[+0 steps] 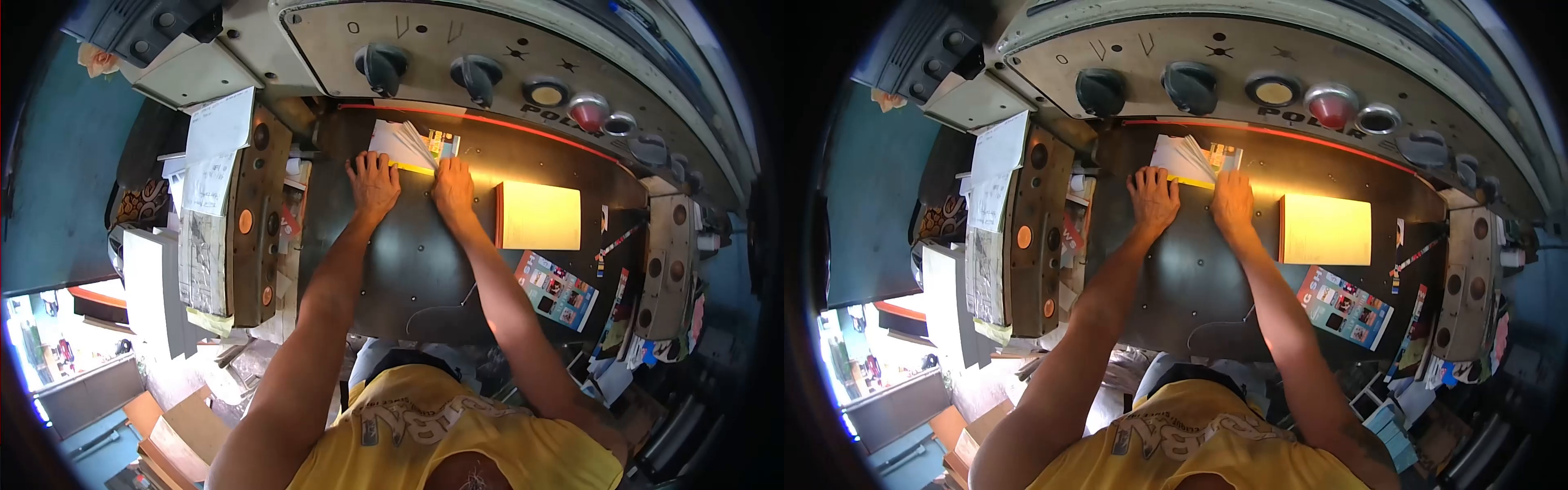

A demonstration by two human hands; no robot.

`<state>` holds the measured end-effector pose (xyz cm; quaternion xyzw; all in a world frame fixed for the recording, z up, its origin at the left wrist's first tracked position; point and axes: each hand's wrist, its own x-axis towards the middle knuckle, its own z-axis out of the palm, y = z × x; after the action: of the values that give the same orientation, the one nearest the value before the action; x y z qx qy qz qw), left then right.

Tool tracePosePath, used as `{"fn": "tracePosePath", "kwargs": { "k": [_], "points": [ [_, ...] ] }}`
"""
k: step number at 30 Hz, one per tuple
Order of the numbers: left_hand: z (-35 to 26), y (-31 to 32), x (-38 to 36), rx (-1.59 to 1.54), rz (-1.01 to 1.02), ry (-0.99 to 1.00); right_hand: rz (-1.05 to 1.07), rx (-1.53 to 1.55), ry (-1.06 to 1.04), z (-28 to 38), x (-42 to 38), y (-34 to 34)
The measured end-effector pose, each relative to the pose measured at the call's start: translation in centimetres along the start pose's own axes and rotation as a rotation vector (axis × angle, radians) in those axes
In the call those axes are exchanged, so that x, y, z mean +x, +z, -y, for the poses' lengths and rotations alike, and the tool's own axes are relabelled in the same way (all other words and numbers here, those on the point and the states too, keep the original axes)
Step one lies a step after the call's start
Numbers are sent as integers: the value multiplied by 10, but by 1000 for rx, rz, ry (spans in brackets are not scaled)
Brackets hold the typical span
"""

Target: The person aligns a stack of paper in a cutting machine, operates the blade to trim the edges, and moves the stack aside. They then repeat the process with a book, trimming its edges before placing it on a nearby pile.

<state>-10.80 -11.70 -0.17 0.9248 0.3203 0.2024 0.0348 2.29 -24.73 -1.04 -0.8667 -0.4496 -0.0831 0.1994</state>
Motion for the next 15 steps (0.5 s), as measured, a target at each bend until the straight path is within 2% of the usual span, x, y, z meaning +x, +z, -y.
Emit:
{"fn": "tracePosePath", "kwargs": {
  "k": [5, 9, 12, 13, 15],
  "points": [
    [1, 3, 0, 34, -40, 15, 121, -137, 184, 28, -110, -53],
    [2, 9, -1, 15, -39, -10, 104, -207, 243, 50, -210, -90],
    [8, 10, 5, -75, -165, 15, 78, -173, 305, 73, -275, -111],
    [11, 13, 17, -91, -113, 47, 63, -146, 332, 73, -281, -114],
    [13, 14, 53, -153, -91, 279, 65, -82, 397, 80, -301, -120]
  ]
}}
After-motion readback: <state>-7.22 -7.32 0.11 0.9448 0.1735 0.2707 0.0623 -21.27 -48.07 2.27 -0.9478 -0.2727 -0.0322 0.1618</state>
